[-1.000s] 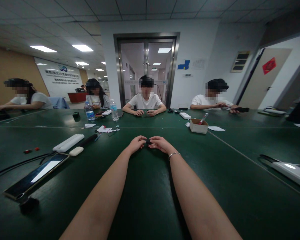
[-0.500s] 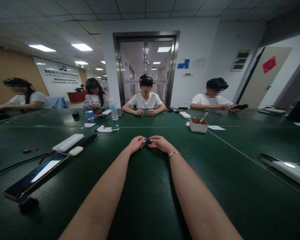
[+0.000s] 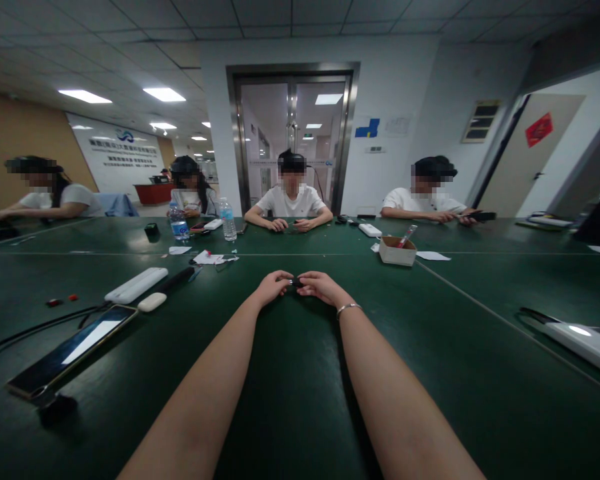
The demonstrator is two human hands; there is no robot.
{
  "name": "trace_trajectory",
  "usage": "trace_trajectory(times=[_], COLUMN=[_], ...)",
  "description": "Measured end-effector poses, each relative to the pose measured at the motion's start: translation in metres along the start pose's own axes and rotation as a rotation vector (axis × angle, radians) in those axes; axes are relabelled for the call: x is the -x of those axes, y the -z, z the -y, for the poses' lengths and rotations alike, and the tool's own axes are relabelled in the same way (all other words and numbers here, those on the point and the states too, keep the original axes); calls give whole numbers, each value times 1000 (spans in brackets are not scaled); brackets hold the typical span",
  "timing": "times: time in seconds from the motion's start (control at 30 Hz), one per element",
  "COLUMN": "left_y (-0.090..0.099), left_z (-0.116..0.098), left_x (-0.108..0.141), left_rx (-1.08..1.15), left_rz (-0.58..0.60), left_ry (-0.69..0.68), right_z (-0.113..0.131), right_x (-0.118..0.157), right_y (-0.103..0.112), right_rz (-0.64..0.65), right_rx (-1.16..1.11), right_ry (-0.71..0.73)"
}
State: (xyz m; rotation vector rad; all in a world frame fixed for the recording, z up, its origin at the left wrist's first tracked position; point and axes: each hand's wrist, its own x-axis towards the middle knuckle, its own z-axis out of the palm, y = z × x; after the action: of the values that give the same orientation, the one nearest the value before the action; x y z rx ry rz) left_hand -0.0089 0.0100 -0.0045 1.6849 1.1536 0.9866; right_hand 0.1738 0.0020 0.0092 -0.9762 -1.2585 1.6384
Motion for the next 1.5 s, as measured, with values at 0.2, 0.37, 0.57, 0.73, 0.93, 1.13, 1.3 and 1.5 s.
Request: trace_trajectory(times=[0.2,0.37,0.57,0.73,0.93,1.13,1.3,1.5], left_y=[0,-1,0,0,0,0,1,1], left_z=[3,-2,-3,-2,-5,-5,-3,-3], left_x=[-3,0,3,1,2,2,3,2], left_rx=[26,63,24,17,1,35,78,69], left_rz=[7,-15,-20,-15,-6,-1,-12,-2], left_ry=[17,37,-11,-12,22,53,24,8], right_z=[-1,-3,-3,-3,-4,-3,-3,-4], right_x=[-1,-3,-4,-3,-4,-4,-3,-5], right_y=[0,2,3,3,3,3,4,4], right_rz=[2,2,7,6,16,15,19,13], right_rx=[-5,-10,-13,-7,-19,-5,-12,-25], right_ry=[9,9,7,7,8,8,3,2])
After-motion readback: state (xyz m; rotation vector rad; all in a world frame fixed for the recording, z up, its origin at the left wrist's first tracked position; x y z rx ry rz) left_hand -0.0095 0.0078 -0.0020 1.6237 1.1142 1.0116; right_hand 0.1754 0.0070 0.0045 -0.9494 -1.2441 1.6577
